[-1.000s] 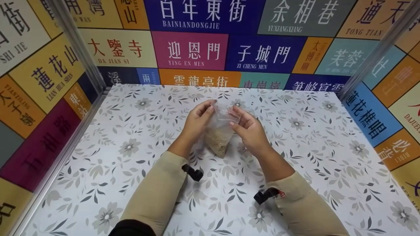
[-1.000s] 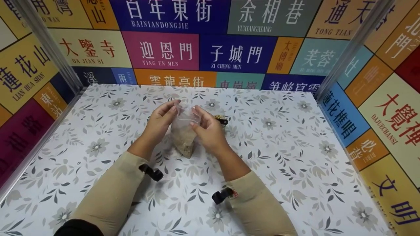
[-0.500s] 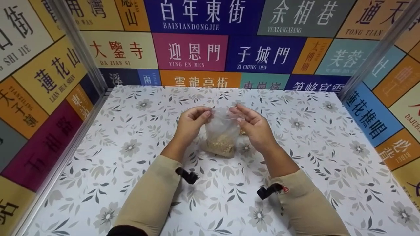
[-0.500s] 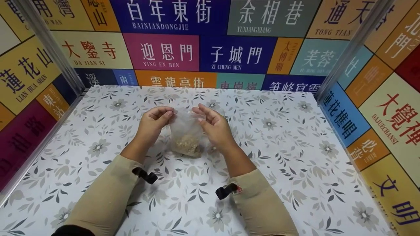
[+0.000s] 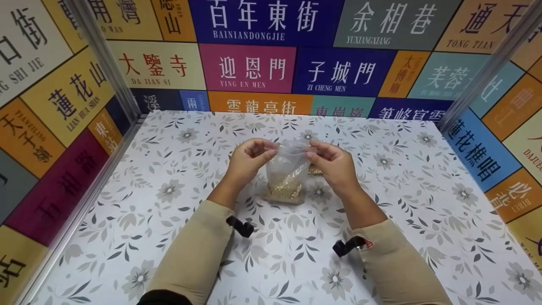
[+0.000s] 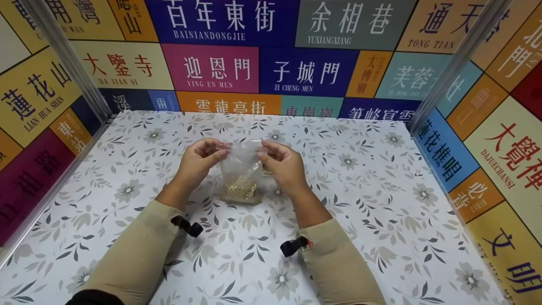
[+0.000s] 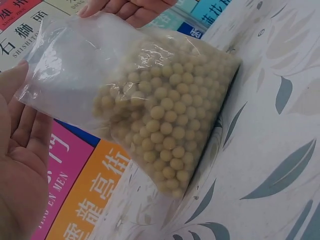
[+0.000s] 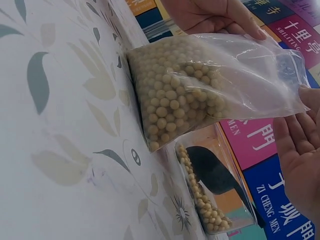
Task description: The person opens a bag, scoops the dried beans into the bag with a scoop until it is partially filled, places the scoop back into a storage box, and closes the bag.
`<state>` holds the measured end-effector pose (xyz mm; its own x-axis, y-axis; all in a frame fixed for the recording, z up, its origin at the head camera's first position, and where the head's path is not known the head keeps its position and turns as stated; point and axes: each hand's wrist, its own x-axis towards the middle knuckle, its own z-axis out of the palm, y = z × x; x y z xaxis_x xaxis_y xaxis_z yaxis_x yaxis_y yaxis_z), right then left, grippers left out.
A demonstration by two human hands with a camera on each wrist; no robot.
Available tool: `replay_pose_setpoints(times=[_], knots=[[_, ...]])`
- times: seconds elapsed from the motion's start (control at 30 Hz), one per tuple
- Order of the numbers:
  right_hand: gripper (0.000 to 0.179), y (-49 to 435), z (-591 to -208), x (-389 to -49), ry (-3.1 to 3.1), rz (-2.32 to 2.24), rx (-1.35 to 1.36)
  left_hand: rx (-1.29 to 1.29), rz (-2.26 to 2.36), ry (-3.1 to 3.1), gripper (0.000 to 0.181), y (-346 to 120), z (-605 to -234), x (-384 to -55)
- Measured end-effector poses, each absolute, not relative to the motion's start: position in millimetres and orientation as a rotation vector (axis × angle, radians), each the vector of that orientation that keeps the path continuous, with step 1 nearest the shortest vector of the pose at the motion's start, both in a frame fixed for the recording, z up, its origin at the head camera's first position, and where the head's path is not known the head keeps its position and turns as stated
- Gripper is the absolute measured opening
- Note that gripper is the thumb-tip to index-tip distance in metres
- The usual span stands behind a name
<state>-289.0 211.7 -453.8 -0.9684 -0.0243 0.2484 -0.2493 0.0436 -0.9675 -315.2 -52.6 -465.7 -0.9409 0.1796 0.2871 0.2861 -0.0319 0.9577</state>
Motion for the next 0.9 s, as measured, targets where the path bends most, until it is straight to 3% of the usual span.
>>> replay_pose_setpoints(times=[0.9], knots=[[0.03,207.5,-451.7,-286.6,-2.006,2.089,0.275,-0.35,-2.35,-1.982,0.016,-51.7,-461.1,-316.5]])
